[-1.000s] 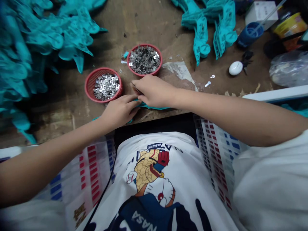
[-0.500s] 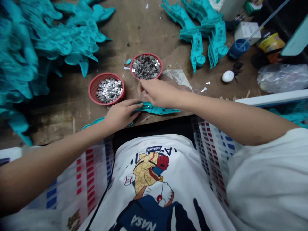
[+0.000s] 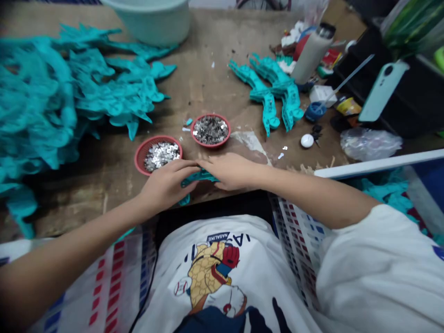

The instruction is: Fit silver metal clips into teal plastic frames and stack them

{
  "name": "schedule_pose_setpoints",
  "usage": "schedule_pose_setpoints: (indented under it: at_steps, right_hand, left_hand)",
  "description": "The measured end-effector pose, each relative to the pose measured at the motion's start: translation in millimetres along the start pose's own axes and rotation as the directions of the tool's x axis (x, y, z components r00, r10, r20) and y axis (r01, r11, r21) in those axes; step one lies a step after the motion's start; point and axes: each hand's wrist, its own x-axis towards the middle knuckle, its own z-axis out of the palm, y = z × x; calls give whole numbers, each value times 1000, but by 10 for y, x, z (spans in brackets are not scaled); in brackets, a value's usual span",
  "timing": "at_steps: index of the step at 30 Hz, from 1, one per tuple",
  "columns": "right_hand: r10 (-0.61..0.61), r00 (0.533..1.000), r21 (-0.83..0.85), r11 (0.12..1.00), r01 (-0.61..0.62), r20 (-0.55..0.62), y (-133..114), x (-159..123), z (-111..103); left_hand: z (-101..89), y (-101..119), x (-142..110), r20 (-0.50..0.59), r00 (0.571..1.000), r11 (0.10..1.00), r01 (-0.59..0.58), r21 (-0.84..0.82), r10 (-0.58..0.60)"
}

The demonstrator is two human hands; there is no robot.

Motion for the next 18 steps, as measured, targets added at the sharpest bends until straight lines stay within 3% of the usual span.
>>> schedule_pose_setpoints:
  at_steps: [2,4,7,10,12,15,18]
  right_hand:
    - [38,989,28,999,-34,-143,97,-91,-159]
    - [164,923,65,986,-151,-347,393,-182,-345]
    - [477,703,161,869,-468,-527,1099,-244,-566]
    - [773,464,243,596,-766,-434,1789,-181,-609]
    - [877,342,237,431,-870,-338,2090,-94,-548]
    - [936,247,210,301,-930,-251,2296,45,-403]
    - [937,228,206,286,-936,-265,2370,156,-267]
  left_hand:
    - [-218,70,-13,-231,972,998,-18,63,32]
    - [-397,139,-32,-389,920,991,-4,132,55]
    - [-488,170,-46,-415,901,981,-51,185,125]
    - [-380,103,-27,-316,922,963,-157,220,223]
    - [-278,43,-10,-255,930,949,-205,240,265]
    - [-182,-12,-4,-204,939,943,-225,244,277]
    - [-161,-22,-25,-161,949,945,-230,231,271]
